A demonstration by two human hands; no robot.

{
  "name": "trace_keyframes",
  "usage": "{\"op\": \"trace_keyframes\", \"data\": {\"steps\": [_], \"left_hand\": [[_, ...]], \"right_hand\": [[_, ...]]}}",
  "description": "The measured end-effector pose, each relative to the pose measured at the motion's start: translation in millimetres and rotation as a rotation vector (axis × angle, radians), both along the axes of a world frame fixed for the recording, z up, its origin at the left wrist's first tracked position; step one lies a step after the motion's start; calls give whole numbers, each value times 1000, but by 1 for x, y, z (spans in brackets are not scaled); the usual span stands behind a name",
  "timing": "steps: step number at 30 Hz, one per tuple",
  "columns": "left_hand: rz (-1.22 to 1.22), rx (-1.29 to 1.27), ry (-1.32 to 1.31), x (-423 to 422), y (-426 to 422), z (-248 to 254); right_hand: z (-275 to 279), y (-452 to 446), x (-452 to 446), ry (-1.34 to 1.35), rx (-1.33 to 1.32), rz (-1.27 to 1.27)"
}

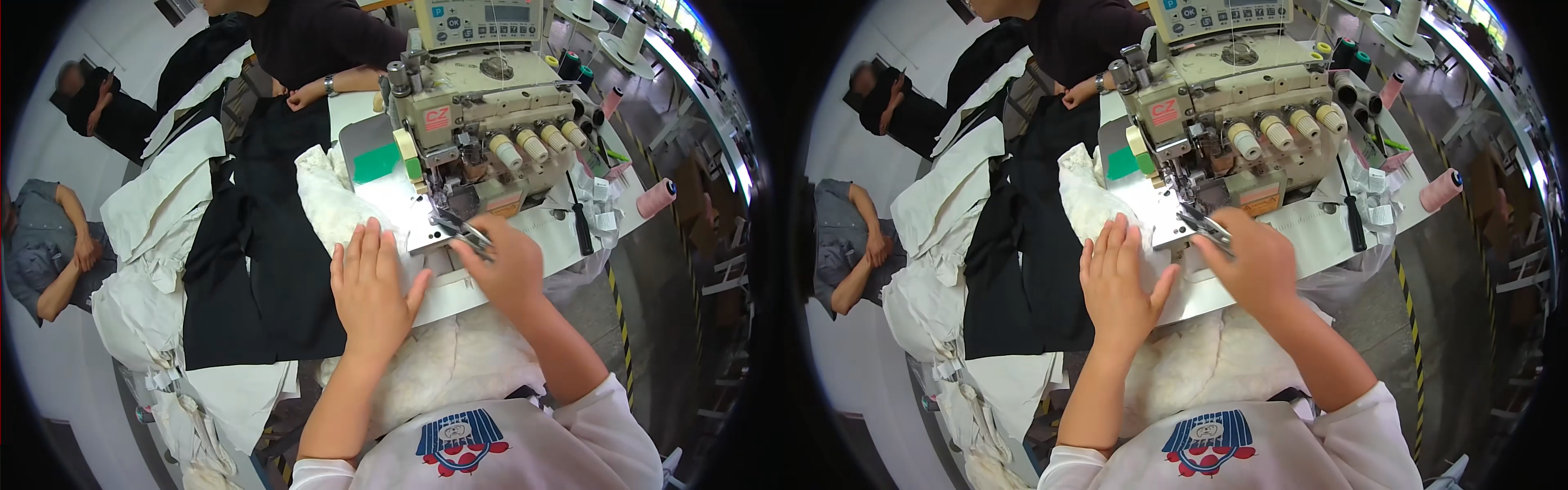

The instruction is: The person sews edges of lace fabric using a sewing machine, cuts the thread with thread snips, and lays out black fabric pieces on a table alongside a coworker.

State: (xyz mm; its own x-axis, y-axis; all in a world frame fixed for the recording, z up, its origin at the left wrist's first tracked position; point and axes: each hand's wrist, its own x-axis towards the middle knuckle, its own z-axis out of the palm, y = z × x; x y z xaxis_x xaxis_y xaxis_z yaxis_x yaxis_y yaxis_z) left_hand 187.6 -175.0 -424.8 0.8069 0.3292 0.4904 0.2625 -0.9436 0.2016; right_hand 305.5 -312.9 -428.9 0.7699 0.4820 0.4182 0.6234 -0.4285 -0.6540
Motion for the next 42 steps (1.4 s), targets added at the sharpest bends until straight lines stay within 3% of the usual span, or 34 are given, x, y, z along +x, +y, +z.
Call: {"op": "trace_keyframes", "data": {"steps": [5, 6, 7, 8, 9, 11, 12, 16, 25, 29, 32, 34, 36, 37, 40, 42], "left_hand": [[-130, -97, -204, -8, 16, -22], [-121, -290, -286, -11, 16, -22], [-108, -482, -366, -15, 17, -23], [-75, -748, -476, -20, 18, -29], [-66, -1143, -688, -24, 18, -26], [-254, -1664, -966, -37, 25, 0], [-190, -1753, -1065, -41, 27, 5], [-114, -1802, -1029, -73, 34, 11], [-106, -1475, -940, -84, 24, 17], [-87, -1442, -925, -86, 24, 18], [-73, -1529, -1160, -104, 43, 18], [-432, -1559, -1231, -135, 72, 31], [-418, -1559, -1324, -150, 87, 49], [51, -1467, -1502, -146, 88, 59], [193, -1492, -1410, -158, 109, 40], [153, -1566, -1339, -159, 100, 36]], "right_hand": [[-46, -60, 12, 164, 108, -189], [-48, -68, 15, 211, 69, -238], [-52, -78, 21, 66, -19, -228], [-55, -85, 27, -80, -104, -216], [-51, -87, 30, -45, -145, -207], [-50, -92, 38, -172, -246, -183], [-51, -93, 41, -200, -273, -160], [-56, -89, 42, -214, -260, -164], [-53, -90, 34, -210, -239, -171], [-48, -93, 32, -269, -240, -178], [-44, -93, 30, -335, -241, -157], [-42, -93, 25, -356, -236, -136], [-39, -88, 20, -353, -184, -67], [-38, -85, 17, -354, -184, -59], [-39, -75, 5, -324, -121, 17], [-36, -67, -6, -248, -100, 154]]}}
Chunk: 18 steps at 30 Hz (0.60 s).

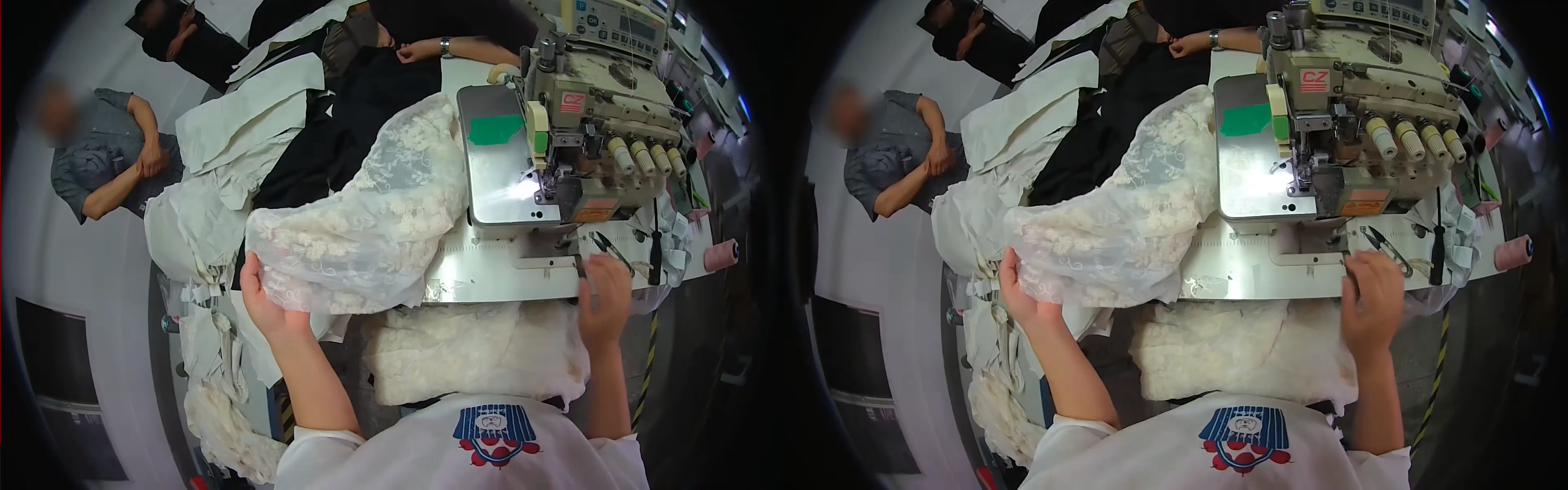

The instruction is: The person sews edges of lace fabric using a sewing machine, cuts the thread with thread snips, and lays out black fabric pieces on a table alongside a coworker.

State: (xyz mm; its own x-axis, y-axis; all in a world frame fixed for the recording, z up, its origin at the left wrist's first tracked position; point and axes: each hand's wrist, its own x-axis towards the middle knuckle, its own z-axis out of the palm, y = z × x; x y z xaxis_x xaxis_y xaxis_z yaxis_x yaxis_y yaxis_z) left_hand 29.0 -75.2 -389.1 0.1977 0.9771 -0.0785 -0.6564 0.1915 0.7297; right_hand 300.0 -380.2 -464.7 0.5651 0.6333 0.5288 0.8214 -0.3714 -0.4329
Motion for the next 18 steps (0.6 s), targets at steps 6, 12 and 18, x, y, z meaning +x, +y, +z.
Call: {"op": "trace_keyframes", "data": {"steps": [6, 12, 18], "left_hand": [[-741, 288, -186, 26, -67, -2], [-1417, 748, 469, 49, -110, -3], [-1267, 592, 562, 35, -114, -19]], "right_hand": [[4, 25, -39, 1174, 198, 650], [13, 31, -67, 1969, 350, 769], [15, 41, -73, 1892, 215, 299]]}}
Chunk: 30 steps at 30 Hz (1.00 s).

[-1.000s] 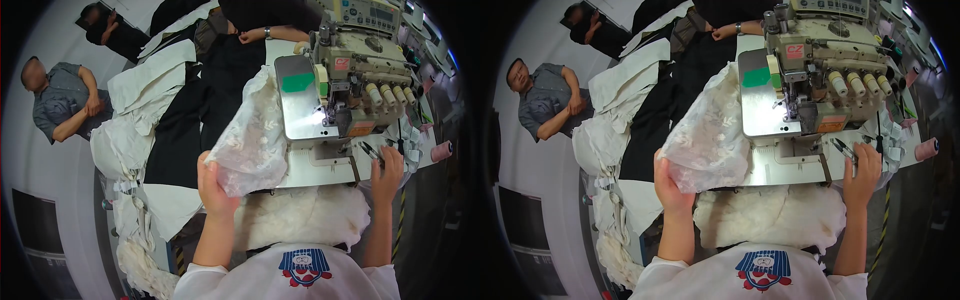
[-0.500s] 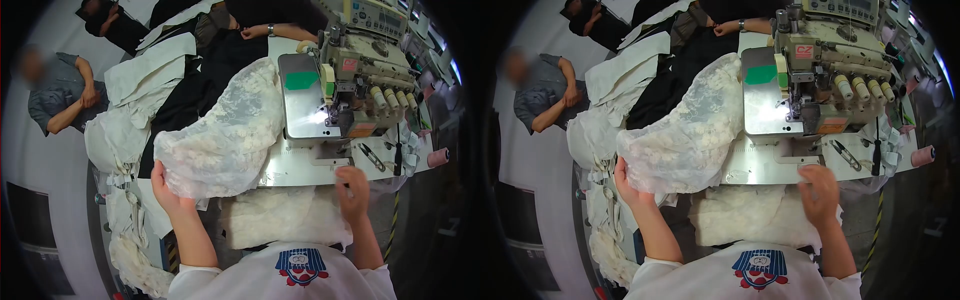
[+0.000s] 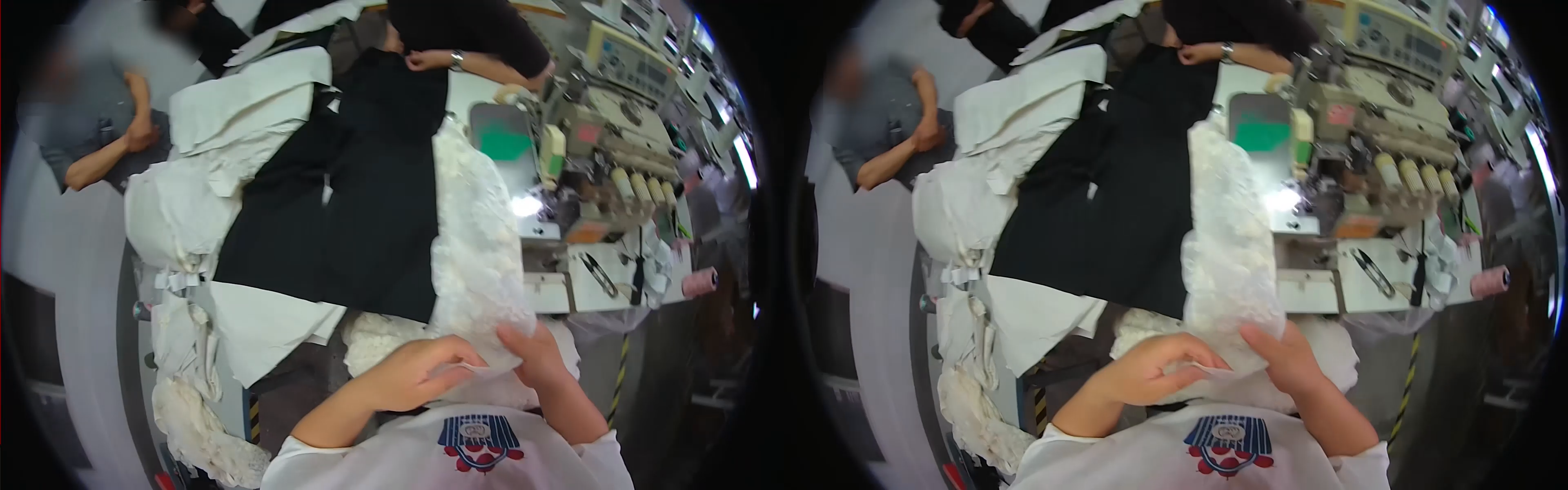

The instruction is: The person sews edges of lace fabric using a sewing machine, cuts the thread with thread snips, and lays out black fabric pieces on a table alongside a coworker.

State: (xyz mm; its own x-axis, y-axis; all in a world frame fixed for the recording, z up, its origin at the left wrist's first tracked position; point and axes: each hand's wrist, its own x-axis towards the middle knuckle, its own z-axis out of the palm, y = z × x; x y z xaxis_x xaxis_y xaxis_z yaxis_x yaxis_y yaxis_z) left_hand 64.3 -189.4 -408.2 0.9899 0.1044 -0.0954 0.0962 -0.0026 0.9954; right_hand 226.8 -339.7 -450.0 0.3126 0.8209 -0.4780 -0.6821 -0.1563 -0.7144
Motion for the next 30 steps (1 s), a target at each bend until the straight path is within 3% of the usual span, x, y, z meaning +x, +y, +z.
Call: {"op": "trace_keyframes", "data": {"steps": [6, 7, 13, 20, 22, 24, 25, 27, 28, 30], "left_hand": [[-73, 113, 45, 7, -1, 6], [-28, 162, -67, 8, -3, 0], [-121, 139, 50, 11, -4, 3], [-135, 260, -30, 19, -8, 1], [-92, 315, 115, 21, -6, 2], [286, 328, 19, 19, -5, -7], [529, 176, 0, 18, 0, -12], [1021, -143, -323, 25, 19, -12], [1089, -292, -461, 27, 30, 2], [1179, -287, -504, 26, 47, 7]], "right_hand": [[3, 3, -3, -131, 43, -21], [4, 2, -3, -160, 20, -25], [-3, -3, -1, -125, 18, -66], [-15, -12, 6, -120, 83, -114], [-23, -14, 9, -239, 122, -172], [-15, -14, 13, -277, 114, -201], [-8, -14, 15, -318, 106, -227], [-4, -14, 15, -361, 88, -276], [-8, -17, 16, -397, 104, -294], [-15, -22, 18, -432, 123, -313]]}}
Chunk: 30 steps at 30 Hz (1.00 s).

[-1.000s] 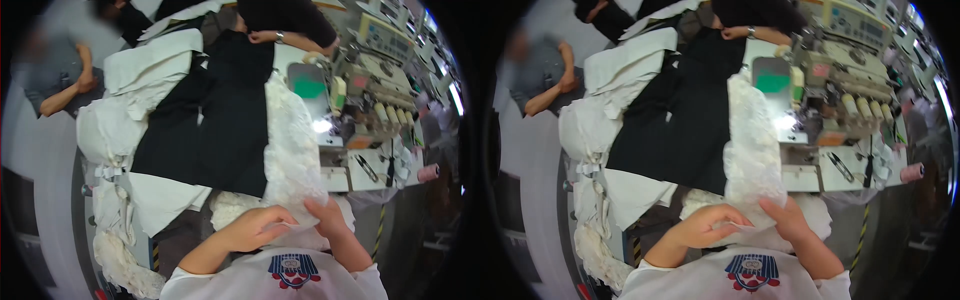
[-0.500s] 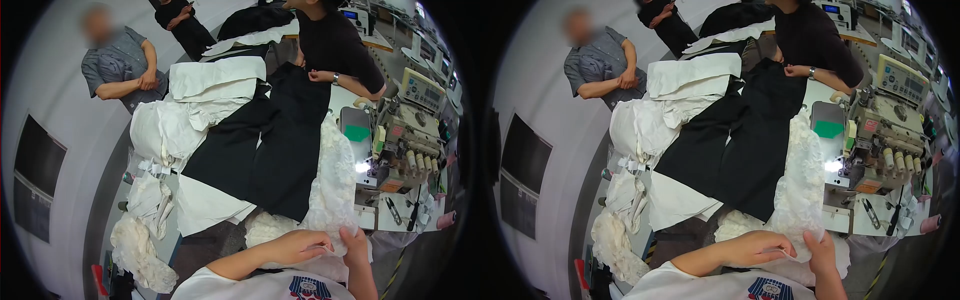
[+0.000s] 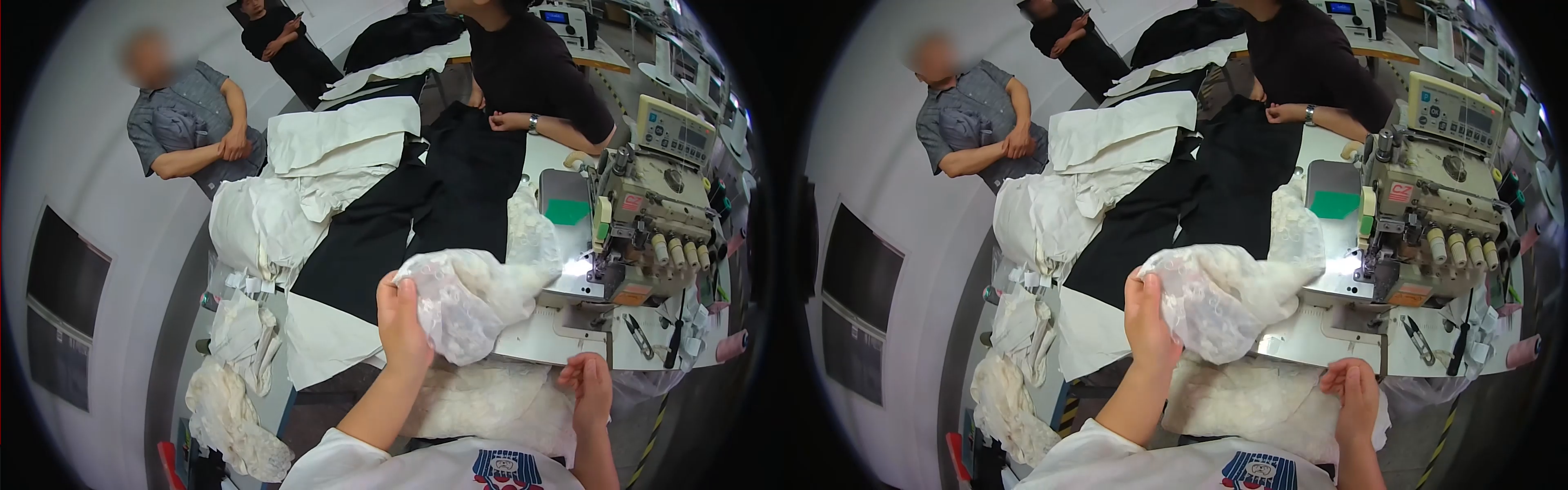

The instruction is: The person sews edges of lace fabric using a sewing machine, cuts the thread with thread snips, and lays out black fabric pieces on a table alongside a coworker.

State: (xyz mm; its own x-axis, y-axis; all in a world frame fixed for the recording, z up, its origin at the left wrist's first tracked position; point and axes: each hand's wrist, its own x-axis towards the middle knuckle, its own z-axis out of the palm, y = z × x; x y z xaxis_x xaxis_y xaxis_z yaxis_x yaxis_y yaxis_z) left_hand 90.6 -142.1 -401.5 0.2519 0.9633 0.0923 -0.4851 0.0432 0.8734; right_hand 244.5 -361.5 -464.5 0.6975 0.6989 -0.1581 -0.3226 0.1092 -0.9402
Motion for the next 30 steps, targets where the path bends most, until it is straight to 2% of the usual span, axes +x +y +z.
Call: {"op": "trace_keyframes", "data": {"steps": [1, 2, 3, 4, 5, 7, 8, 9, 10, 11, 12, 14, 15, 16, 17, 18, 19, 20, 22, 23, 25, 28, 30], "left_hand": [[4, 25, 36, -1, 7, -3], [-100, 24, 189, -6, 13, -13], [-171, 214, 519, -9, 14, -21], [-173, 408, 539, 0, 2, -21], [-16, 814, 949, 3, -10, -2], [-50, 1085, 1046, 7, -31, 6], [-237, 1107, 865, 8, -39, 0], [-428, 1118, 696, 12, -51, -9], [-629, 1130, 657, 14, -64, -19], [-831, 1137, 614, 15, -78, -29], [-830, 1136, 614, 19, -93, -38], [-686, 1292, 567, 27, -112, -42], [-682, 1295, 566, 28, -114, -36], [-576, 1308, 610, 29, -114, -28], [-471, 1315, 653, 29, -114, -20], [-470, 1314, 654, 28, -114, -18], [-491, 1172, 629, 27, -114, -15], [-511, 1031, 602, 28, -114, -14], [-484, 991, 569, 30, -116, -9], [-457, 952, 537, 31, -117, -7], [-419, 977, 540, 31, -115, -2], [-393, 1022, 546, 30, -112, -3], [-404, 1040, 551, 28, -112, -6]], "right_hand": [[-3, -2, 0, -50, -49, 59], [-5, -2, 0, -99, -98, 118], [-3, 2, -5, -130, -91, 129], [-4, 3, -8, -129, -88, 127], [-5, 3, -10, -180, -155, 245], [-7, 4, -12, -262, -308, 462], [-8, 7, -17, -260, -310, 462], [-9, 11, -24, -449, -262, 459], [-10, 15, -29, -640, -210, 454], [-11, 17, -30, -641, -210, 456], [-11, 19, -29, -605, -137, 496], [-12, 24, -29, -532, 10, 572], [-18, 26, -28, -780, 22, 515], [-14, 27, -26, -783, 25, 516], [-1, 28, -24, -674, -101, 369], [12, 28, -23, -561, -225, 224], [28, 30, -24, -609, -198, 106], [34, 31, -23, -610, -198, 107], [40, 32, -23, -875, -290, 18], [38, 33, -26, -876, -289, 18], [32, 33, -33, -874, -173, 40], [32, 33, -40, -1000, -224, 69], [32, 33, -38, -990, -243, 50]]}}
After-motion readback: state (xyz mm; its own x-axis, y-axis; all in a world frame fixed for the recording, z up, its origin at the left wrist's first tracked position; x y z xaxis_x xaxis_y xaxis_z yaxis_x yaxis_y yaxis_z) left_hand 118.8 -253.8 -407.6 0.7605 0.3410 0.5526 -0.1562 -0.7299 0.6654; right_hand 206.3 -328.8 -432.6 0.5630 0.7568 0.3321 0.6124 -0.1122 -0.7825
